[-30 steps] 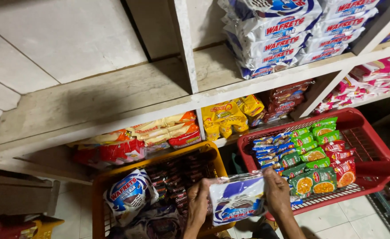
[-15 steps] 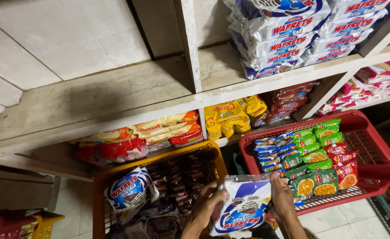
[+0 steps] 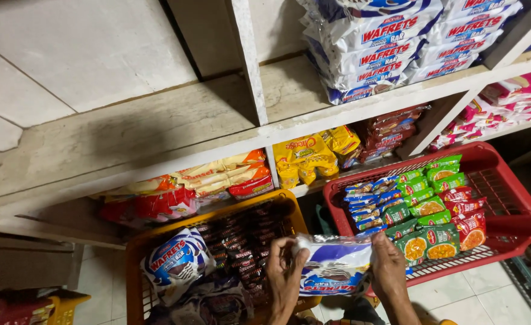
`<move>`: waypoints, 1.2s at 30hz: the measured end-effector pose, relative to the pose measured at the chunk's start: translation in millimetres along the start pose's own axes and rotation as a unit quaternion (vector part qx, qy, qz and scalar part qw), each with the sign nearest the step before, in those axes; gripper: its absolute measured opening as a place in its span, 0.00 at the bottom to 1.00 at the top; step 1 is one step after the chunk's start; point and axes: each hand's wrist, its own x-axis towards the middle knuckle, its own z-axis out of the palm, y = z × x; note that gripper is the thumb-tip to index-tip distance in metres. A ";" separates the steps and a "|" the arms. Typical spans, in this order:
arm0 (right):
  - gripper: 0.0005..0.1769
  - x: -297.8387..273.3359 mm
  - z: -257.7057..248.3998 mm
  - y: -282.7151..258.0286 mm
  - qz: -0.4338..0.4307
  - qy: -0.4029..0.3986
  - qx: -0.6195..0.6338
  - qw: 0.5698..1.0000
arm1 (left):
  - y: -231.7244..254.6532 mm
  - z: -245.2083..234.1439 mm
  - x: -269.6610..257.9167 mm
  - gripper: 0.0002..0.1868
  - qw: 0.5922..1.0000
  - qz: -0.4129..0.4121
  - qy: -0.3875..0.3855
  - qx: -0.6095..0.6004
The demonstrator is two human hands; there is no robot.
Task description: Stocking snack packs and wafers from plastic baskets onto grocery store shelves.
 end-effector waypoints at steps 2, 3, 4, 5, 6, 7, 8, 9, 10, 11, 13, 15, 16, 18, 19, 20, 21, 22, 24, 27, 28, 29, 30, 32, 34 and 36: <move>0.23 2.3 1.7 4.7 -0.029 -0.012 -0.017 0.999 | -3.2 0.1 6.1 0.17 1.000 -0.002 0.000 0.005; 0.22 0.7 2.4 4.5 0.022 0.026 -0.075 0.997 | -2.8 0.7 6.9 0.11 0.998 -0.004 0.016 -0.053; 0.25 -0.9 3.1 4.3 0.073 0.064 -0.132 0.986 | -2.4 1.3 7.7 0.06 0.993 -0.007 0.032 -0.111; 0.25 0.0 10.9 -8.7 0.072 0.065 -0.132 0.987 | -3.7 -3.9 11.6 0.06 0.993 -0.007 0.031 -0.111; 0.32 0.9 18.7 -21.8 0.091 -0.032 0.014 0.995 | -5.1 -9.0 15.4 0.08 0.993 -0.014 0.059 -0.105; 0.39 0.7 25.8 -34.8 0.109 -0.127 0.160 0.973 | -6.4 -14.0 18.8 0.09 0.991 -0.022 0.085 -0.098; 0.39 -5.5 35.6 -53.8 0.108 -0.124 0.160 0.973 | -8.9 -20.5 23.4 0.09 0.991 -0.023 0.083 -0.098; 0.41 -11.3 46.4 -72.2 0.124 -0.074 0.097 0.985 | -11.1 -28.1 28.5 0.13 0.981 -0.038 0.066 -0.179; 0.47 -17.2 57.4 -90.8 0.141 -0.024 0.034 0.989 | -13.1 -35.7 33.5 0.16 0.963 -0.053 0.049 -0.259; 0.47 -19.8 50.9 -80.4 0.140 -0.025 0.035 0.989 | -10.0 -38.7 37.2 0.16 0.963 -0.052 0.048 -0.259; 0.35 -26.3 36.6 -59.3 0.043 -0.079 -0.024 0.996 | -4.4 -44.0 42.7 0.17 0.936 -0.040 0.031 -0.349; 0.36 -32.2 42.4 -58.6 -0.019 -0.128 -0.047 0.990 | -47.5 -63.1 40.7 0.19 0.915 -0.122 0.058 -0.380; 0.37 -35.1 45.6 -58.0 -0.081 -0.178 -0.069 0.978 | -68.8 -73.0 40.2 0.22 0.887 -0.202 0.084 -0.408; 0.40 -38.7 53.2 -65.6 -0.095 -0.187 -0.109 0.972 | -67.2 -76.3 38.1 0.17 0.883 -0.175 0.082 -0.427; 0.44 -40.0 56.5 -69.9 -0.109 -0.197 -0.150 0.963 | -66.8 -76.9 37.5 0.11 0.878 -0.147 0.081 -0.448; 0.44 -39.7 57.4 -71.9 -0.110 -0.194 -0.149 0.963 | -68.6 -76.9 35.0 0.11 0.878 -0.148 0.079 -0.448; 0.42 -38.1 59.2 -74.5 -0.139 -0.207 -0.209 0.946 | -70.0 -77.1 33.5 0.12 0.884 -0.158 0.064 -0.436; 0.41 -36.7 61.3 -77.1 -0.168 -0.219 -0.267 0.923 | -71.2 -77.6 32.0 0.14 0.889 -0.167 0.049 -0.424; 0.39 -37.2 67.0 -82.0 -0.154 -0.222 -0.251 0.929 | -81.7 -82.8 30.6 0.09 0.901 -0.170 0.092 -0.388; 0.37 -39.4 68.5 -81.0 -0.149 -0.221 -0.265 0.927 | -13.7 -74.6 34.1 0.20 0.984 -0.081 0.135 -0.088; 0.38 -40.2 67.9 -79.0 -0.161 -0.216 -0.293 0.917 | 22.7 -69.3 36.8 0.35 0.975 0.020 0.121 0.184; 0.38 -40.0 68.9 -74.7 -0.160 -0.219 -0.292 0.917 | 33.1 -64.9 36.4 0.35 0.975 0.019 0.123 0.185; 0.38 -40.2 70.1 -70.2 -0.178 -0.219 -0.302 0.911 | 43.5 -60.9 35.9 0.27 0.982 0.033 0.027 0.183; 0.39 -42.6 71.9 -63.7 -0.196 -0.228 -0.311 0.902 | 53.4 -50.4 36.6 0.20 0.981 0.044 -0.062 0.179; 0.38 -41.5 76.3 -61.3 -0.173 -0.239 -0.277 0.915 | 54.1 -36.0 49.2 0.22 0.922 0.182 -0.128 0.316; 0.36 -45.0 80.2 -66.2 -0.167 -0.245 -0.270 0.916 | 57.7 -31.6 51.6 0.12 0.944 0.169 -0.145 0.245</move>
